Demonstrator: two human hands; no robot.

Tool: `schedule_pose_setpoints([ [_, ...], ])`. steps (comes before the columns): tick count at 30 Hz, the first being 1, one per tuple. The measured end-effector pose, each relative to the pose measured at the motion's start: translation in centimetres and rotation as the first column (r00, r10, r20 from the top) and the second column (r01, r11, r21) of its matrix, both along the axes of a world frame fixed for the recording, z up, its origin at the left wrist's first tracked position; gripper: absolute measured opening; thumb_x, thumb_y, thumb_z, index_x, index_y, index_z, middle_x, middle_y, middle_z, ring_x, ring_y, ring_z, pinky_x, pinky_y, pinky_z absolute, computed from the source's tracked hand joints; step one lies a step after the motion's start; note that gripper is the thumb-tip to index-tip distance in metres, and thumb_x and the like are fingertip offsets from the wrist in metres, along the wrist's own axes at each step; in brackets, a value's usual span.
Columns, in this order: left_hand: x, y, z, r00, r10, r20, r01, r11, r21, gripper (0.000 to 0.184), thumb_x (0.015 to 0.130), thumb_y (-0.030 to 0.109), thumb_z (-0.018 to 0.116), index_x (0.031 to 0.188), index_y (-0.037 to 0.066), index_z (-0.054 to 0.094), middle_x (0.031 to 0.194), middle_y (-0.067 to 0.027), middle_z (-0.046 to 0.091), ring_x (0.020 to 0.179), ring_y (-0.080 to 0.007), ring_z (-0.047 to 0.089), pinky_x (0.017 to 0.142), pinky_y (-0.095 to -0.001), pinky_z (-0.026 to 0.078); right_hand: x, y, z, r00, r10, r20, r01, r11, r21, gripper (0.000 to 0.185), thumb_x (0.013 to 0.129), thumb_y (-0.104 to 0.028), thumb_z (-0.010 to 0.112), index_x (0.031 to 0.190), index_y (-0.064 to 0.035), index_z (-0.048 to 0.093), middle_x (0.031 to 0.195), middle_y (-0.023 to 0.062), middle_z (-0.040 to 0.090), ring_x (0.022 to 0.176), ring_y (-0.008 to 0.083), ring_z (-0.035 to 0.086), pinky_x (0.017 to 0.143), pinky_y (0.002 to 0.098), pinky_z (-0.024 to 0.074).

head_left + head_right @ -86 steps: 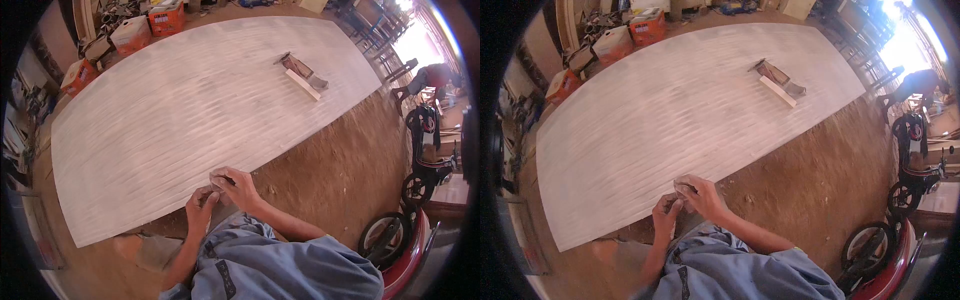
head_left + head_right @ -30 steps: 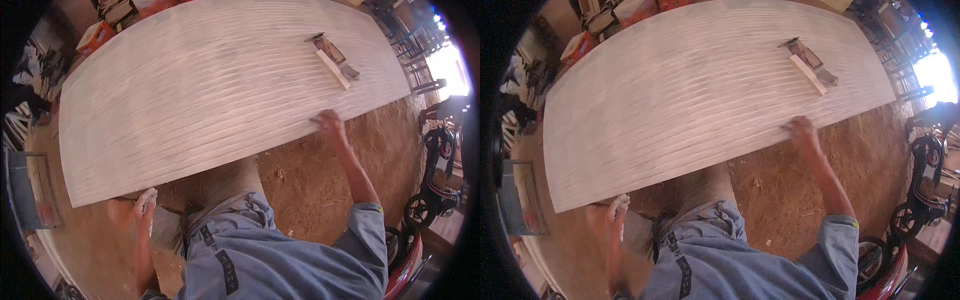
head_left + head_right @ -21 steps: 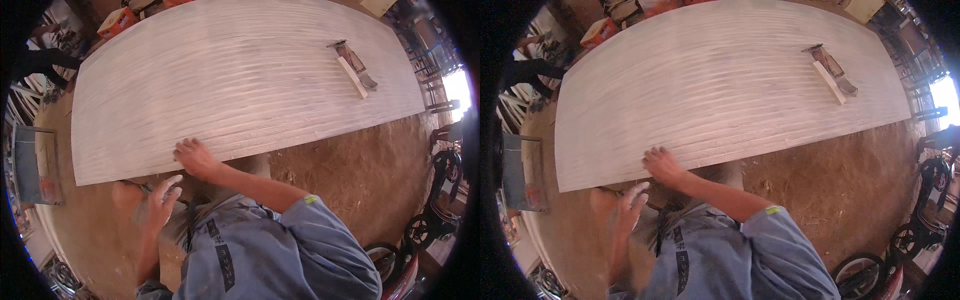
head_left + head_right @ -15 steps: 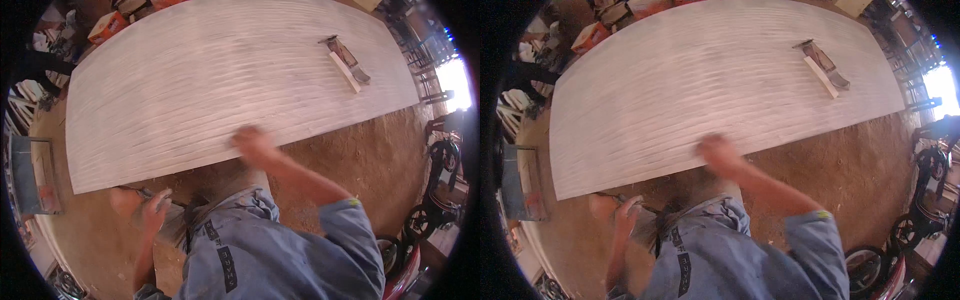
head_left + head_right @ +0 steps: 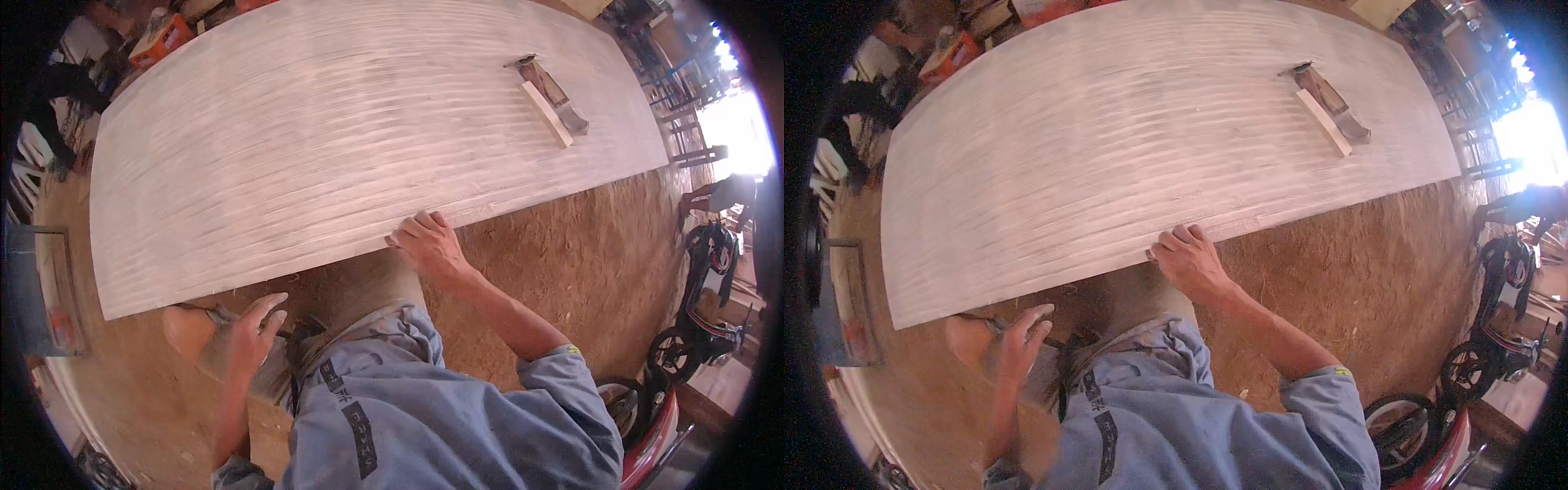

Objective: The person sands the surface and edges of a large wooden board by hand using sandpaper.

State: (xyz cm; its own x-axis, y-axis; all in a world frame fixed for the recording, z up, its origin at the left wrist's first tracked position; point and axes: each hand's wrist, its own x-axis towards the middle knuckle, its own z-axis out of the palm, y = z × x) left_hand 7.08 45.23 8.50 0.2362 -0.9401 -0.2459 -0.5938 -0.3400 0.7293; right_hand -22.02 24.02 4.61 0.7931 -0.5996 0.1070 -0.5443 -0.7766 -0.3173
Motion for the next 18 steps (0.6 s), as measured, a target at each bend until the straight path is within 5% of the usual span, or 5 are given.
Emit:
schedule_pose_setpoints([
  [3, 0.5, 0.2, 0.3, 1.000, -0.024, -0.015, 0.024, 0.999, 0.023, 0.029, 0.091, 0.013, 0.060, 0.118, 0.003, 0.065, 0.116, -0.0129, 0.067, 0.109, -0.0225, 0.063, 0.093, -0.0347, 0.048, -6.6, -2.7, -3.1, 0.995, -0.036, 0.091, 0.052, 0.982, -0.180, 0.016, 0.077, -0.015, 0.070, 0.093, -0.0133, 0.069, 0.095, 0.0049, 0.065, 0.093, 0.0272, 0.059, 0.086, 0.0418, 0.0433],
  [4, 0.8, 0.8, 0.4, 0.997, 0.051, -0.053, -0.047, 0.996, 0.070, 0.029, 0.091, 0.013, 0.060, 0.118, 0.002, 0.064, 0.116, -0.0132, 0.067, 0.109, -0.0227, 0.063, 0.093, -0.0350, 0.048, -10.2, -4.2, -4.1, 0.827, -0.384, 0.410, 0.233, 0.898, 0.373, 0.013, 0.079, -0.015, 0.068, 0.091, -0.0119, 0.069, 0.096, 0.0063, 0.065, 0.094, 0.0277, 0.059, 0.087, 0.0423, 0.0431],
  [9, 4.1, 6.2, -3.2, 0.984, 0.169, -0.063, -0.160, 0.979, 0.126, 0.030, 0.092, 0.014, 0.060, 0.118, 0.001, 0.064, 0.116, -0.0141, 0.067, 0.109, -0.0229, 0.063, 0.094, -0.0346, 0.047, -22.6, -10.3, -0.8, 0.880, -0.445, -0.168, 0.415, 0.891, -0.185, 0.026, 0.083, -0.018, 0.066, 0.109, -0.0151, 0.069, 0.115, 0.0066, 0.064, 0.110, 0.0260, 0.057, 0.102, 0.0450, 0.0401],
  [12, 3.3, 7.3, -2.2, 0.969, 0.240, -0.054, -0.233, 0.965, 0.122, 0.029, 0.092, 0.014, 0.059, 0.118, 0.001, 0.065, 0.115, -0.0139, 0.068, 0.109, -0.0239, 0.063, 0.095, -0.0352, 0.047, -17.6, -8.1, -5.2, 0.847, -0.504, 0.171, 0.313, 0.731, 0.606, 0.032, 0.089, -0.014, 0.059, 0.121, -0.0117, 0.057, 0.117, 0.0062, 0.063, 0.114, 0.0252, 0.056, 0.102, 0.0441, 0.0416],
  [18, -1.1, 3.2, 0.3, 0.989, 0.149, -0.025, -0.145, 0.982, 0.124, 0.028, 0.091, 0.013, 0.060, 0.117, 0.005, 0.065, 0.115, -0.0150, 0.067, 0.108, -0.0298, 0.062, 0.097, -0.0362, 0.046, 13.6, 4.5, -5.1, 0.910, 0.358, 0.208, -0.359, 0.933, -0.036, 0.026, 0.080, -0.019, 0.061, 0.104, -0.0088, 0.063, 0.108, 0.0124, 0.060, 0.109, 0.0299, 0.055, 0.101, 0.0479, 0.0398],
])
